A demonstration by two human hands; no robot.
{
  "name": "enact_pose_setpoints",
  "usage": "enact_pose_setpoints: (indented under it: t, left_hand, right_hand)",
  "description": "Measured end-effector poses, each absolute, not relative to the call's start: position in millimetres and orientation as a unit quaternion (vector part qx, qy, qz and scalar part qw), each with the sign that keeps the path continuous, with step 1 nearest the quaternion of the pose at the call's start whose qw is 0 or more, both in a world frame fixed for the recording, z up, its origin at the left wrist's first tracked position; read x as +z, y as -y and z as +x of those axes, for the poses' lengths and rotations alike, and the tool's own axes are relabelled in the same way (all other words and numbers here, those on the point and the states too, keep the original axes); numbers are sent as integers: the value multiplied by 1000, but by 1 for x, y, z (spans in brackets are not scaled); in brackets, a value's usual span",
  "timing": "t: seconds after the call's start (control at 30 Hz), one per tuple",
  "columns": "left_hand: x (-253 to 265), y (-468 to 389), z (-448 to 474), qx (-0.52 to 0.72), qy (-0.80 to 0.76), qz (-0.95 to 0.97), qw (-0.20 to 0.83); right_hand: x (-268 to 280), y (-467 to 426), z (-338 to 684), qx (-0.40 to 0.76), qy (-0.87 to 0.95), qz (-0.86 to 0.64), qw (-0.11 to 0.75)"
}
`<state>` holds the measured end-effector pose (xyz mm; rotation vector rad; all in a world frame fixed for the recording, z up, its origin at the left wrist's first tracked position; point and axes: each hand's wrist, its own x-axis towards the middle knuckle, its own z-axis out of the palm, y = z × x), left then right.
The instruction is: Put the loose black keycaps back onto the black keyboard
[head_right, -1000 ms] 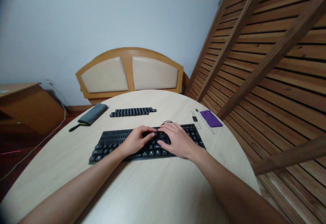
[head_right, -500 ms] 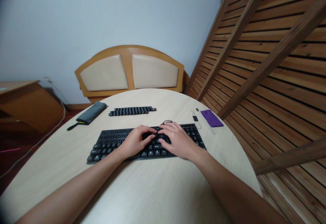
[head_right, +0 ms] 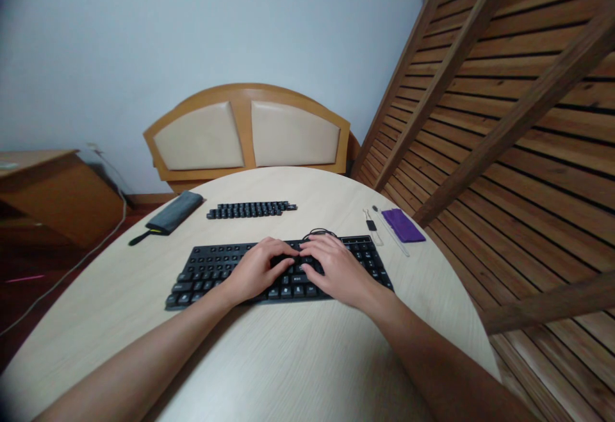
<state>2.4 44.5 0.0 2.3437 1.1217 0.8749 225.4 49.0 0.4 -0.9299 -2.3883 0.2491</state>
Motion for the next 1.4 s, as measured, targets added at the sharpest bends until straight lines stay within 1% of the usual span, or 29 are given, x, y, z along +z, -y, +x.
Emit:
enact_pose_setpoints:
  t: [0.27, 0.53, 1.27, 1.4]
  left_hand:
    - [-1, -45, 3, 304, -412, 840, 182]
    - [0, -45, 4, 305, -431, 826, 198]
    - [-3, -49, 4, 332, -446, 795, 243]
    - [-4, -52, 4, 335, -450, 783, 269]
  right_hand:
    - [2, -48, 225, 97, 888, -351, 280]
    - [2, -49, 226, 105, 898, -326, 278]
    - [0, -50, 226, 102, 899, -333, 267]
    - [0, -50, 226, 104, 898, -331, 270]
